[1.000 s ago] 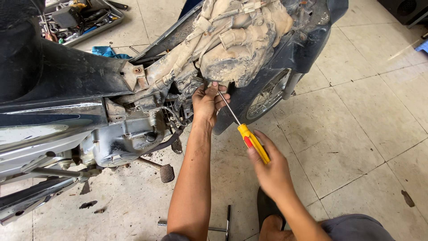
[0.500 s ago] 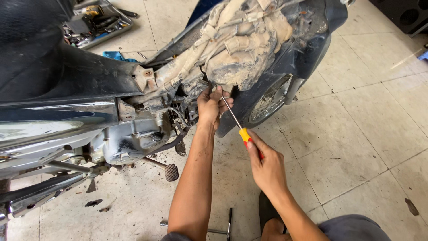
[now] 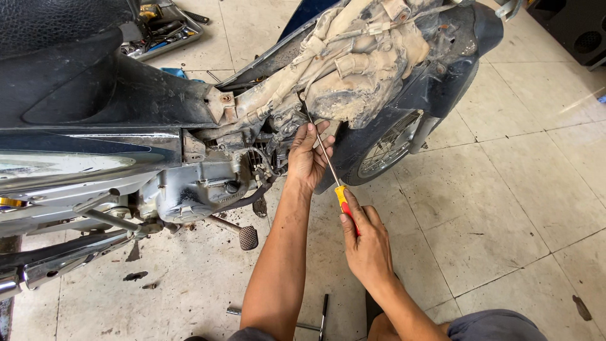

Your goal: The person uses a screwdriver to loosen and remove a bolt from the rear section of a motorcycle. They then use their hands to pull away a dirty, fabric-like cover, revealing the underlying mechanical components.

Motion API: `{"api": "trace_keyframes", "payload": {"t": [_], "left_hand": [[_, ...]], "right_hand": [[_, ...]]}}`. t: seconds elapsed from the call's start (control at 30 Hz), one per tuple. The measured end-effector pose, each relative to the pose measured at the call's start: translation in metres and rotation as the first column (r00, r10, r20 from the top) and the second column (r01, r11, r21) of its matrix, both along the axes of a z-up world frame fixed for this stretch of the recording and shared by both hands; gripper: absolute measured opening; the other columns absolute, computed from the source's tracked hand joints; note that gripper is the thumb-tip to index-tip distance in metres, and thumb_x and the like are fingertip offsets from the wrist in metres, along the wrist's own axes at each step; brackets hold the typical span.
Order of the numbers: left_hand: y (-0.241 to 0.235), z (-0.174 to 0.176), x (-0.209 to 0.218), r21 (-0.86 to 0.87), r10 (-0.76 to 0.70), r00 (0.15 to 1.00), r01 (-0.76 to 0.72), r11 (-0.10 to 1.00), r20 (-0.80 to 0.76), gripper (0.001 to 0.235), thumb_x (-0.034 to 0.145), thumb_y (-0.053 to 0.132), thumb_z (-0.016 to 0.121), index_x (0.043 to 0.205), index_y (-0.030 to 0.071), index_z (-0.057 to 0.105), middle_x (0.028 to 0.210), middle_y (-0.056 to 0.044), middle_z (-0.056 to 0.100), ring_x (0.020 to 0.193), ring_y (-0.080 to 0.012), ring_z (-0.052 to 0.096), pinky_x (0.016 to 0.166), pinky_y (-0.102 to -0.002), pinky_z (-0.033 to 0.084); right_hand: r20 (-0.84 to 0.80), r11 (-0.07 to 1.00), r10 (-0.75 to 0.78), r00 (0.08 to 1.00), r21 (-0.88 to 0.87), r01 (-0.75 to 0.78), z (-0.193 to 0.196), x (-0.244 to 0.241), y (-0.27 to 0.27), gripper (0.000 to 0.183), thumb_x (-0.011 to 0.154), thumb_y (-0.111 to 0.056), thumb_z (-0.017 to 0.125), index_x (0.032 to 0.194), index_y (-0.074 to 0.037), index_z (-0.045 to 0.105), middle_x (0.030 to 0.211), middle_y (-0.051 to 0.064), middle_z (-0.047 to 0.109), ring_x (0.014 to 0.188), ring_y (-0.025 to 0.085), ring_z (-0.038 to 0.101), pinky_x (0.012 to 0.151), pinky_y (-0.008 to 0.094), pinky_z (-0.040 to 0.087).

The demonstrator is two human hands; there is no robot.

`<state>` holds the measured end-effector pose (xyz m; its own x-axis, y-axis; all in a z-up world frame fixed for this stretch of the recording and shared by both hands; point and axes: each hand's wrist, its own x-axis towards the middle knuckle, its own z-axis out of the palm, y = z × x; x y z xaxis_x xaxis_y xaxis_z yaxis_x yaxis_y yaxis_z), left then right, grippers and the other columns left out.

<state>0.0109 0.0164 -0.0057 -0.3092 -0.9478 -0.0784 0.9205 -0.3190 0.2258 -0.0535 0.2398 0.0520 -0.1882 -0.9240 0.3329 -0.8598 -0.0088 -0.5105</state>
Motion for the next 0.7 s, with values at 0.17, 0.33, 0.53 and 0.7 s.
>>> {"api": "trace_keyframes", "payload": {"t": [0.17, 0.33, 0.53, 0.7], "left_hand": [[0.003, 0.007, 0.005, 0.02, -0.013, 0.999, 0.012, 1.0, 0.036, 0.01, 0.099, 0.02, 0.068, 0.106, 0.013, 0.066, 0.118, -0.015, 0.075, 0.072, -0.0246, 0.076, 0.049, -0.03, 0.062], [0.003, 0.008, 0.006, 0.014, -0.038, 0.999, 0.038, 0.999, 0.037, 0.01, 0.099, 0.02, 0.068, 0.106, 0.013, 0.066, 0.117, -0.015, 0.075, 0.072, -0.0242, 0.076, 0.049, -0.031, 0.062], [0.0, 0.003, 0.002, -0.023, -0.028, 0.999, 0.029, 0.999, 0.019, 0.011, 0.102, 0.021, 0.064, 0.107, 0.011, 0.065, 0.118, -0.016, 0.074, 0.076, -0.0243, 0.076, 0.051, -0.032, 0.063], [0.0, 0.002, 0.001, -0.071, -0.039, 0.999, 0.038, 0.997, -0.012, 0.016, 0.104, 0.021, 0.061, 0.111, 0.007, 0.065, 0.116, -0.018, 0.074, 0.077, -0.0264, 0.077, 0.058, -0.036, 0.066]], "right_hand": [[-0.006, 1.0, 0.01, 1.0, 0.008, -0.01, -0.004, 0.0, 0.0, 0.051, 0.104, -0.033, 0.052, 0.154, -0.022, 0.05, 0.097, 0.006, 0.059, 0.084, 0.028, 0.065, 0.078, 0.042, 0.053], [-0.025, 1.0, 0.013, 1.0, 0.008, -0.012, -0.007, 0.0, 0.001, 0.053, 0.104, -0.033, 0.054, 0.156, -0.024, 0.047, 0.097, 0.005, 0.057, 0.08, 0.025, 0.063, 0.072, 0.042, 0.053], [-0.435, 0.996, -0.074, 0.897, 0.006, 0.085, -0.002, -0.002, 0.002, 0.058, 0.097, -0.027, 0.067, 0.152, -0.035, 0.051, 0.113, 0.005, 0.052, 0.057, 0.025, 0.062, 0.048, 0.043, 0.059], [-0.687, 0.981, -0.179, 0.704, -0.178, 0.075, 0.0, -0.009, -0.001, 0.075, 0.081, -0.014, 0.077, 0.148, -0.041, 0.058, 0.114, 0.003, 0.055, 0.055, 0.02, 0.053, 0.052, 0.037, 0.053]]}}
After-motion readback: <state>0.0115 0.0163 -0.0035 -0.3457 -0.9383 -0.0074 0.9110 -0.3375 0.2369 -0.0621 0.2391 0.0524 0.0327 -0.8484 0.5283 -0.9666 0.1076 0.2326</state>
